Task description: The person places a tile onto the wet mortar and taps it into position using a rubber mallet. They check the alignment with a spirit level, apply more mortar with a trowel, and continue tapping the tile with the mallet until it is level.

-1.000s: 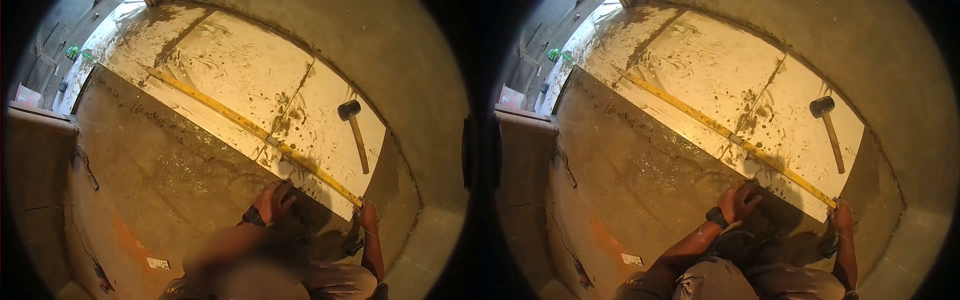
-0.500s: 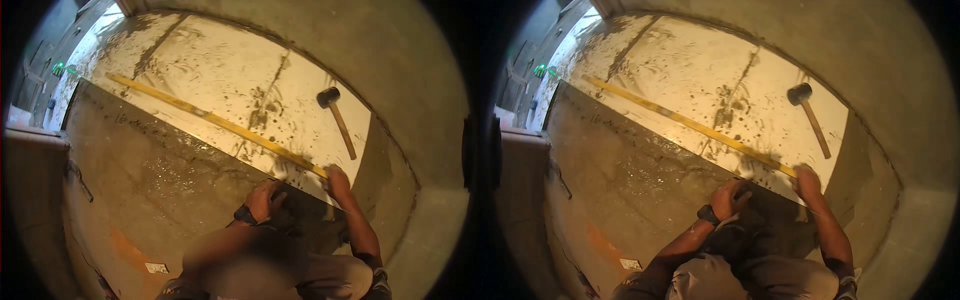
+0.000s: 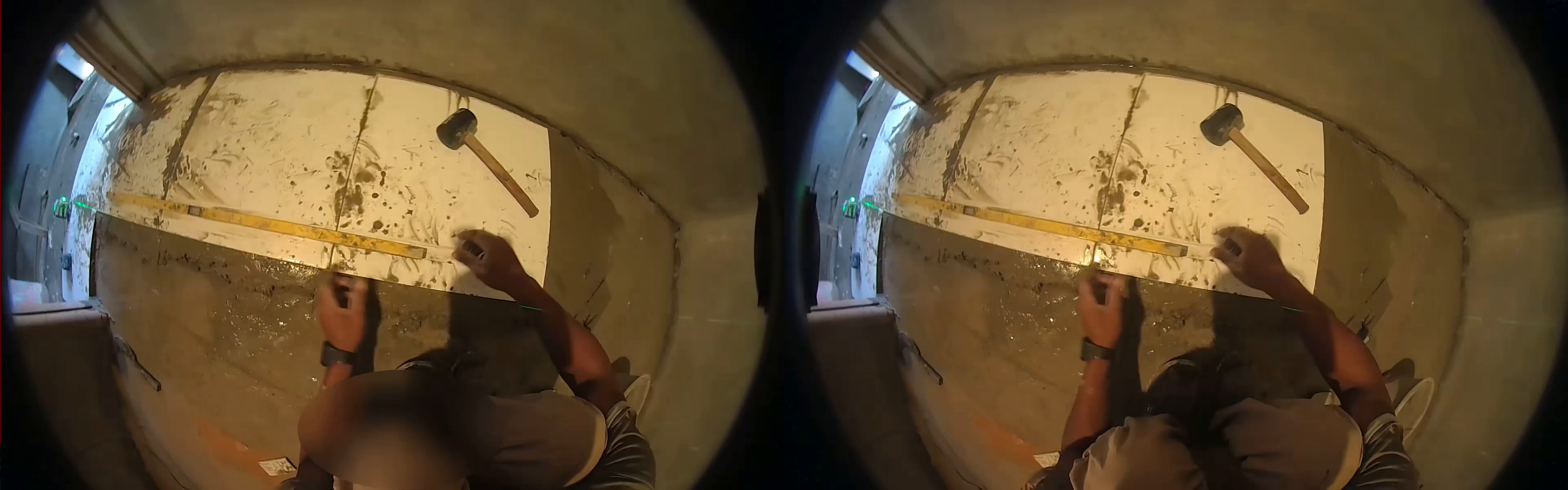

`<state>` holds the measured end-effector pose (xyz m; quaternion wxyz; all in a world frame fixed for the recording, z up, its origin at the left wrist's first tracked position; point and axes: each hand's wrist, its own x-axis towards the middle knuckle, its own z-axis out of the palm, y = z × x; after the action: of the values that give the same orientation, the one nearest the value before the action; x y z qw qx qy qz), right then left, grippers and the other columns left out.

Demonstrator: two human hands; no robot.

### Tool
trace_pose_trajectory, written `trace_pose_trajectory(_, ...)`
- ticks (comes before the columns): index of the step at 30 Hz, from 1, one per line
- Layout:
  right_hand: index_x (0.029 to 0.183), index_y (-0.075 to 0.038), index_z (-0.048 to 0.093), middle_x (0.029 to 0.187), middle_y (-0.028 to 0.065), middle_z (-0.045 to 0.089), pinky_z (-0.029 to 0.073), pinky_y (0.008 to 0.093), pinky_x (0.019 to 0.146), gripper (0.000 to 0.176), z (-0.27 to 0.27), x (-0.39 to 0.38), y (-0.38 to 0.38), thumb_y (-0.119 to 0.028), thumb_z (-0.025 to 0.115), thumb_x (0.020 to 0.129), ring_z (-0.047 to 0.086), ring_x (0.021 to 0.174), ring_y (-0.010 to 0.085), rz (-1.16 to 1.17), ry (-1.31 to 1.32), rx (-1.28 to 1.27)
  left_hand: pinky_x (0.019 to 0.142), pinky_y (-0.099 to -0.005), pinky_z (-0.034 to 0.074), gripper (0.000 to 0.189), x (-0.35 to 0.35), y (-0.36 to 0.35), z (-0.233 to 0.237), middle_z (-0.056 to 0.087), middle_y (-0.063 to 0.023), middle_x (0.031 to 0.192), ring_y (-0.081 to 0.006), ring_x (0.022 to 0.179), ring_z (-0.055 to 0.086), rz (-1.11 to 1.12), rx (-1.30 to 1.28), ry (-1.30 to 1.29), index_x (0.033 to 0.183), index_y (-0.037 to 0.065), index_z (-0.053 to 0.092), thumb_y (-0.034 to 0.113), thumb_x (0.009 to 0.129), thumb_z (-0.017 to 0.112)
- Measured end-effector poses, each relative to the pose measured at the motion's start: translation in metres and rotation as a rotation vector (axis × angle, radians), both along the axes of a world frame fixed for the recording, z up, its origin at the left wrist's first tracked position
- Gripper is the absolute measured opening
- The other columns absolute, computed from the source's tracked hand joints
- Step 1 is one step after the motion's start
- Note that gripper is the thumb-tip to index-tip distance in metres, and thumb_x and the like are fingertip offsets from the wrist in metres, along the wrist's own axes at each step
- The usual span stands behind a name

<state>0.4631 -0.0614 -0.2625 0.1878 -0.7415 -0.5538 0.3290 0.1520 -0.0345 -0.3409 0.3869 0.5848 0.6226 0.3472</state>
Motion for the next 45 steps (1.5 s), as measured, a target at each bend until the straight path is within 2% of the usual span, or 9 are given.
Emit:
trace_pose_trajectory(3,0.124,0.004,0.065,0.096,0.0153,0.073,0.055,0.035,0.082,0.05,0.005,-0.032,0.0,-0.031,0.078,0.091,0.071,0.087,0.023,-0.042,0.308,-0.148,0.082,-0.0418,0.054,0.07,0.001,0.047,0.032,0.063,-0.0186,0.116,-0.0277,0.094,0.065,0.126,0.058,-0.184,0.144,-0.004,0.048,0.034,0.092,0.076)
trace_pose_trajectory(7,0.098,0.006,0.06,0.096,0.0223,0.069,0.053,0.0421,0.077,0.051,-0.019,-0.095,0.019,-0.04,0.077,0.089,0.069,0.091,0.0305,-0.011,0.156,-0.119,0.109,-0.0473,0.04,0.086,0.01,0.089,0.034,0.046,-0.0267,0.145,-0.0373,0.133,0.046,0.086,0.414,0.25,0.152,-0.005,0.035,0.037,0.09,0.077)
trace_pose_trajectory(10,0.121,0.011,0.059,0.113,0.0277,0.068,0.055,0.0441,0.085,0.064,-0.04,-0.1,0.037,-0.043,0.075,0.09,0.069,0.105,0.036,0.113,0.56,-0.014,0.12,-0.0539,0.026,0.096,0.009,0.114,0.019,0.032,-0.0313,0.156,-0.0445,0.146,0.031,0.134,0.342,0.243,0.152,-0.009,0.031,0.045,0.089,0.078)
trace_pose_trajectory(17,0.132,-0.01,0.061,0.128,0.016,0.063,0.051,0.0471,0.095,0.048,-0.022,0.006,0.031,-0.039,0.069,0.094,0.063,0.112,0.038,-0.187,0.002,0.287,0.12,-0.0562,0.027,0.083,-0.016,0.104,0.03,0.026,-0.0305,0.159,-0.0421,0.149,0.029,0.107,0.372,0.345,0.15,-0.009,0.035,0.038,0.093,0.075)
trace_pose_trajectory(21,0.131,-0.004,0.058,0.118,0.0187,0.061,0.048,0.0496,0.096,0.049,-0.023,0.088,0.034,-0.033,0.069,0.093,0.06,0.11,0.0388,-0.425,-0.394,0.423,0.113,-0.0555,0.041,0.068,0.037,0.049,0.052,0.03,-0.0299,0.158,-0.0448,0.145,0.036,-0.337,0.699,0.474,0.143,-0.009,0.046,0.028,0.092,0.074)
trace_pose_trajectory(27,0.123,-0.003,0.066,0.117,0.0203,0.068,0.049,0.0461,0.098,0.043,-0.04,0.168,-0.103,-0.031,0.072,0.091,0.062,0.113,0.0375,-0.703,-0.73,0.522,0.113,-0.0554,0.039,0.069,0.107,0.017,0.065,0.035,-0.0302,0.155,-0.0465,0.144,0.037,-0.858,0.474,0.201,0.146,-0.004,0.047,0.03,0.091,0.074)
trace_pose_trajectory(31,0.141,0.001,0.047,0.139,0.0306,0.052,0.043,0.0534,0.106,0.078,-0.055,0.19,-0.272,-0.055,0.068,0.091,0.049,0.133,0.0429,-1.004,-0.732,-0.269,0.118,-0.0566,0.032,0.081,0.132,0.031,0.054,0.032,-0.0284,0.159,-0.0456,0.148,0.031,-1.059,0.488,0.411,0.153,0.003,0.04,0.043,0.09,0.071)
trace_pose_trajectory(37,0.127,0.004,0.055,0.108,0.0202,0.068,0.053,0.0513,0.089,0.071,-0.063,0.18,-0.369,-0.053,0.074,0.089,0.068,0.098,0.0423,-1.151,-0.37,-0.433,0.123,-0.0577,0.02,0.089,0.181,0.05,0.03,0.026,-0.0247,0.163,-0.0413,0.153,0.021,-1.122,0.413,0.54,0.157,0.008,0.035,0.059,0.09,0.064)
trace_pose_trajectory(45,0.096,-0.003,0.052,0.074,0.0044,0.059,0.045,0.0294,0.048,0.034,0.001,0.189,-0.222,-0.032,0.07,0.098,0.055,0.056,0.0108,-1.139,0.096,0.383,0.124,-0.0601,0.015,0.084,0.196,0.052,0.007,0.029,-0.0226,0.163,-0.0392,0.153,0.024,-1.002,0.511,0.531,0.155,0.011,0.04,0.06,0.091,0.063)
